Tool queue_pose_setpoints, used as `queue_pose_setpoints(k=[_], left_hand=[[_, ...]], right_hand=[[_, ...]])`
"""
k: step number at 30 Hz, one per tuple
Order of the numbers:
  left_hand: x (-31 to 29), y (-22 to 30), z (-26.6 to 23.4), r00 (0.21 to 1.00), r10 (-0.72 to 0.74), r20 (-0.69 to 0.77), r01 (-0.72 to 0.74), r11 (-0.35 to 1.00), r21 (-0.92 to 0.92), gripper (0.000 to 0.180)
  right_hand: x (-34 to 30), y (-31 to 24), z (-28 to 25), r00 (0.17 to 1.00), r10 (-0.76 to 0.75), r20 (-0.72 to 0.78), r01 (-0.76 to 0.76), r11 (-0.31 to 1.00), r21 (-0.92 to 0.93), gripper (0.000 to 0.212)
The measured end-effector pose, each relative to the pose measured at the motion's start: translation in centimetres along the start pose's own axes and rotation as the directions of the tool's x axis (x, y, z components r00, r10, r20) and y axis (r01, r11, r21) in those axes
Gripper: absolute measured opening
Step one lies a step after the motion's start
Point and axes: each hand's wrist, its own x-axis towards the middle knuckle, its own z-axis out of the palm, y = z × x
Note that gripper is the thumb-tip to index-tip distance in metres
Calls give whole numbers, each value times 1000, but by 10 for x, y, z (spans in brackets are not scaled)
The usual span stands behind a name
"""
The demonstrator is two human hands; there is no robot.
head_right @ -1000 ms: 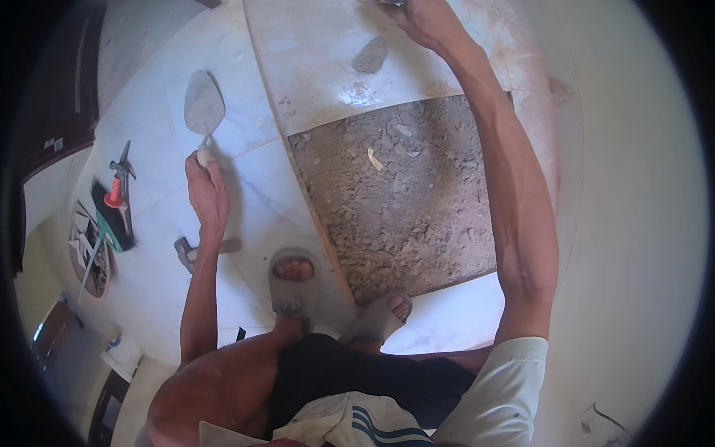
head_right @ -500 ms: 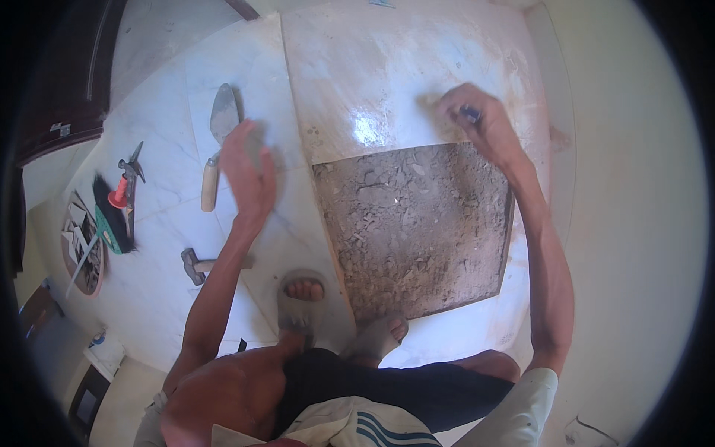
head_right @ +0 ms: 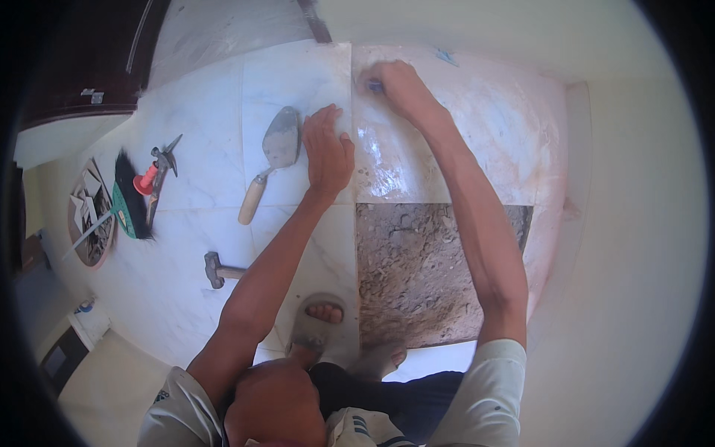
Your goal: The person sweeps debris into a dustpan using a broom, then scrapes the floor with a small tool to remove residue. They work around a square patch of exposed subfloor in a tiled room.
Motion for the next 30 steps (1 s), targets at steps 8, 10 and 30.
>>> queue_pose_setpoints(k=[8, 10, 30], left_hand=[[8, 0, 0, 991, -133, -31, 132, 991, -29, 55], [8, -2, -1, 987, -147, -66, 143, 988, -63, 54], [5, -5, 5, 971, -226, -75, 213, 966, -146, 53]], right_hand=[[43, 12, -12, 976, -101, -194, 100, 995, -15, 20], [41, 6, 5, 976, -133, -173, 132, 991, -17, 22], [-44, -2, 30, 800, 591, 109, -552, 652, 520, 13]])
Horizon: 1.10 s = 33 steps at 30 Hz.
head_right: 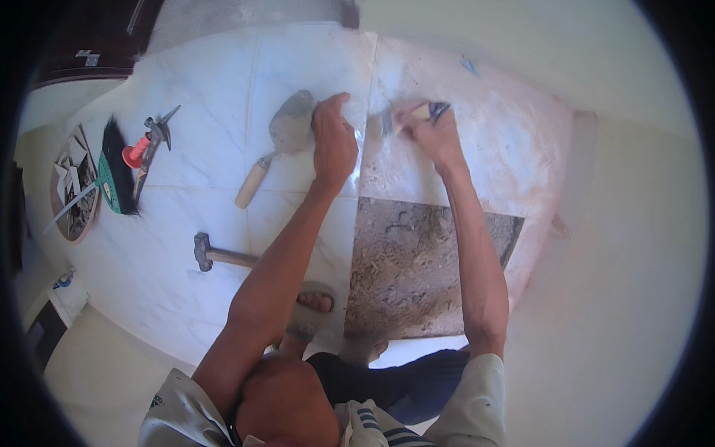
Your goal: The person sweeps debris into a dustpan using a broom, then scrapes the floor with a small tool to remove residue. They work around a square patch of exposed subfloor in a tiled room.
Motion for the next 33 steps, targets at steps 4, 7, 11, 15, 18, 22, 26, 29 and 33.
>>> queue_pose_setpoints(k=[4, 7, 11, 15, 18, 22, 26, 29, 33], left_hand=[[1, 0, -1, 998, -32, 59, 29, 999, 37, 57], [2, 0, -3, 997, -49, 57, 47, 998, 35, 56], [2, 1, -4, 999, -2, 33, 1, 999, 34, 55], [1, 3, -4, 997, -54, 54, 55, 998, -4, 50], [3, 6, -6, 997, -42, 58, 42, 999, 0, 48], [5, 11, -7, 994, -79, 72, 79, 997, -2, 47], [5, 8, -5, 994, -77, 83, 77, 997, 9, 48], [5, 5, -4, 996, -46, 71, 48, 998, -30, 49], [6, 3, -1, 998, 5, 69, -11, 996, 87, 55]], right_hand=[[29, -13, -4, 946, -204, -254, 257, 946, 196, 12], [7, 8, 27, 971, -85, -221, 132, 970, 203, 14], [-112, 90, 40, 1000, 25, -2, -24, 989, 144, 15], [-133, 109, -11, 991, -41, 128, 36, 998, 42, 13], [-55, 49, -38, 870, -485, 87, 493, 860, -132, 20], [59, -22, -25, 587, -798, 134, 763, 492, -419, 29], [96, -2, -43, 507, -844, 173, 764, 348, -543, 32], [74, 24, -115, 713, -699, -60, 550, 610, -571, 25], [30, 24, -145, 784, -547, -293, 379, 796, -473, 23]])
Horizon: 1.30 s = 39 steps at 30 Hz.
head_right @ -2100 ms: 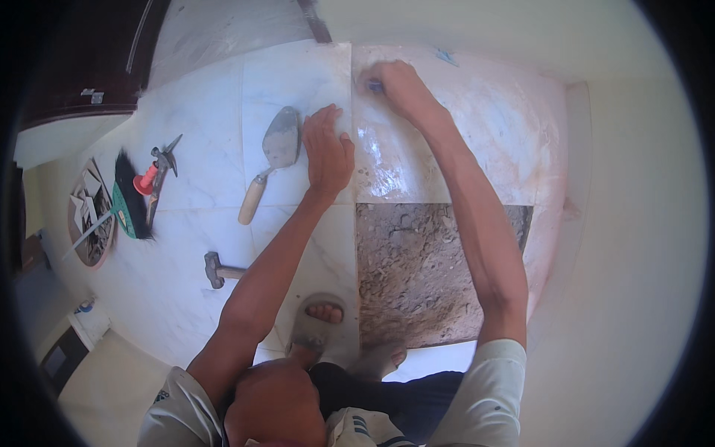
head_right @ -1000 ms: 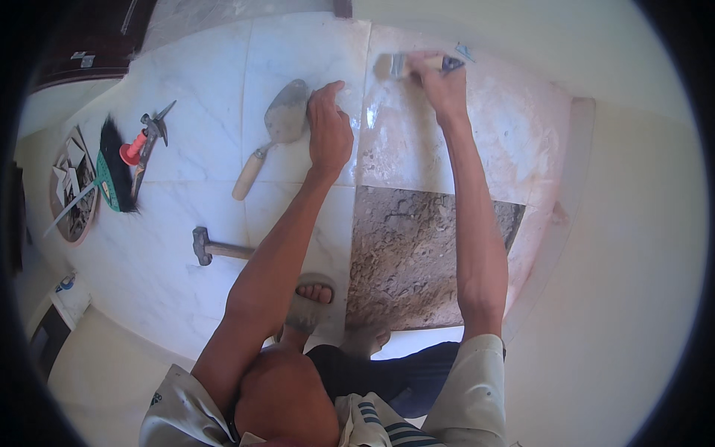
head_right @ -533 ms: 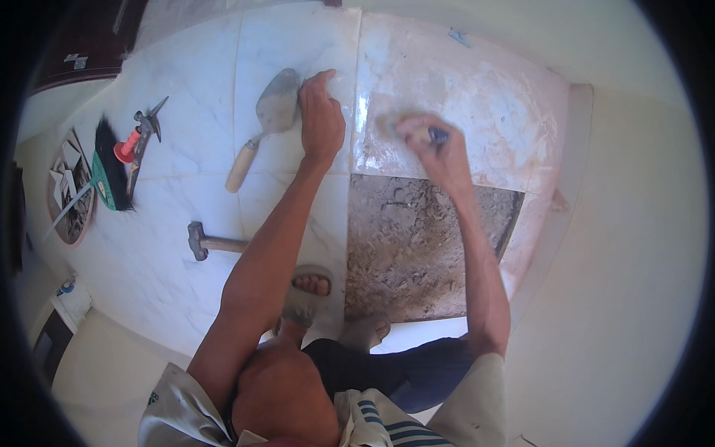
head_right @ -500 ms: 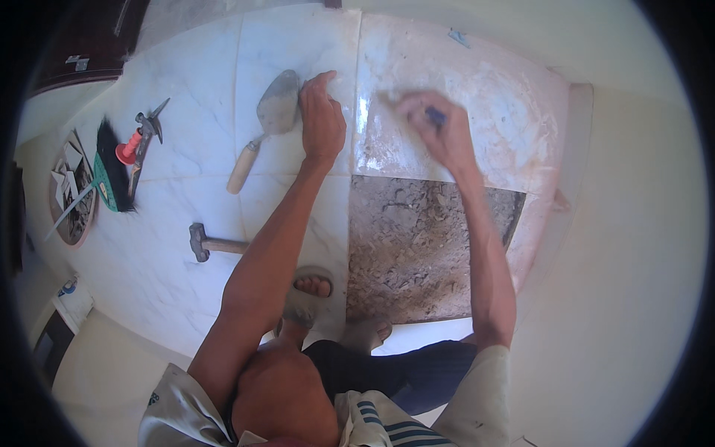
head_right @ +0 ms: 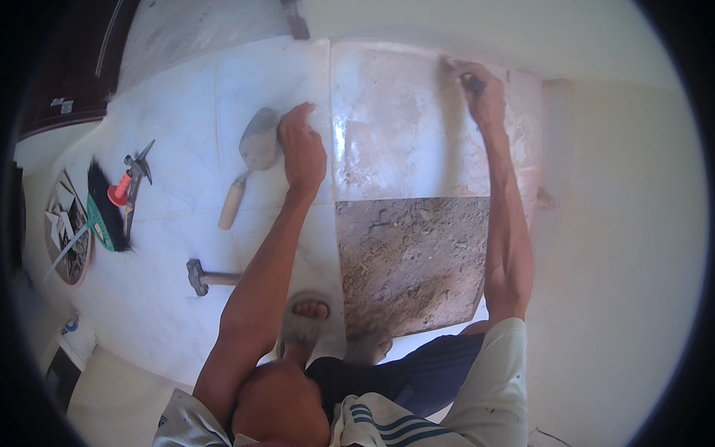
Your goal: The person sweeps debris into a dustpan using a broom, then scrapes the floor with a small tool to remove residue. They work around a square patch of exposed subfloor in a tiled room.
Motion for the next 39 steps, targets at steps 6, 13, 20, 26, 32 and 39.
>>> queue_pose_setpoints(k=[6, 13, 20, 26, 32, 39], left_hand=[[0, 4, 1, 999, -32, 7, 32, 998, -52, 51], [-1, 3, -2, 998, 42, 38, -42, 999, 7, 50], [0, 5, -1, 998, 31, 57, -33, 998, 47, 51], [-1, 2, 4, 997, 29, 77, -37, 994, 106, 51], [-1, 9, 3, 995, 25, 100, -38, 991, 127, 51], [2, 18, 5, 995, 17, 100, -36, 980, 197, 51]], right_hand=[[10, -35, 78, 861, -460, 216, 457, 887, 67, 23], [31, 105, -17, 944, -294, 153, 276, 953, 125, 25], [3, 114, -66, 980, -183, -82, 184, 983, 1, 21], [-6, 170, -84, 960, -264, -90, 257, 963, -86, 25], [10, 242, -180, 923, 212, -321, -290, 932, -218, 24], [36, 261, -193, 872, 16, -489, -185, 936, -299, 28]])
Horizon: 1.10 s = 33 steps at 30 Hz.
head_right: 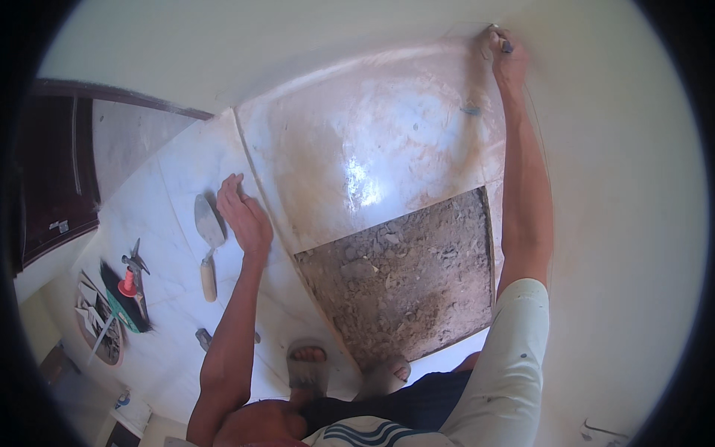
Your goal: The person sweeps debris into a dustpan using a broom, then scrapes the floor with a small tool to remove residue. They work around a square patch of exposed subfloor in a tiled room.
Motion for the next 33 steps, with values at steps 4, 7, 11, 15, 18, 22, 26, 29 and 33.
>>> queue_pose_setpoints(k=[4, 7, 11, 15, 18, 22, 26, 29, 33], left_hand=[[0, -3, 1, 1000, 7, -2, -7, 1000, -15, 51], [0, -4, 1, 1000, 10, 15, -10, 1000, -14, 50], [-1, -4, 1, 1000, 0, 10, 0, 1000, -10, 49], [-1, -6, 2, 1000, 18, -9, -18, 1000, -18, 47], [-1, -7, 3, 999, 39, -16, -39, 999, -8, 47], [-2, -9, 4, 1000, 8, -8, -8, 1000, 2, 47], [-6, -9, 0, 996, 74, -40, -75, 997, -13, 47], [-9, -7, -2, 998, 63, -26, -63, 998, -8, 46], [-8, -5, -1, 994, 102, -47, -103, 995, -14, 46]], right_hand=[[7, 4, -3, 906, 67, 417, -47, 997, -58, 28], [12, 4, -13, 960, -203, 192, 186, 977, 100, 25], [5, 6, -28, 814, -212, 541, 291, 955, -63, 21], [-17, 8, -42, 669, 19, 743, -94, 994, 60, 19], [-42, 4, -54, 819, -61, 571, -3, 994, 110, 20], [-88, -15, -78, 828, -57, 558, 91, 995, -34, 23], [-142, -33, -113, 532, 0, 847, -190, 975, 119, 21], [-169, -36, -134, 805, 113, 583, -233, 963, 134, 18], [-198, -33, -159, 754, -26, 656, 26, 1000, 10, 17]])
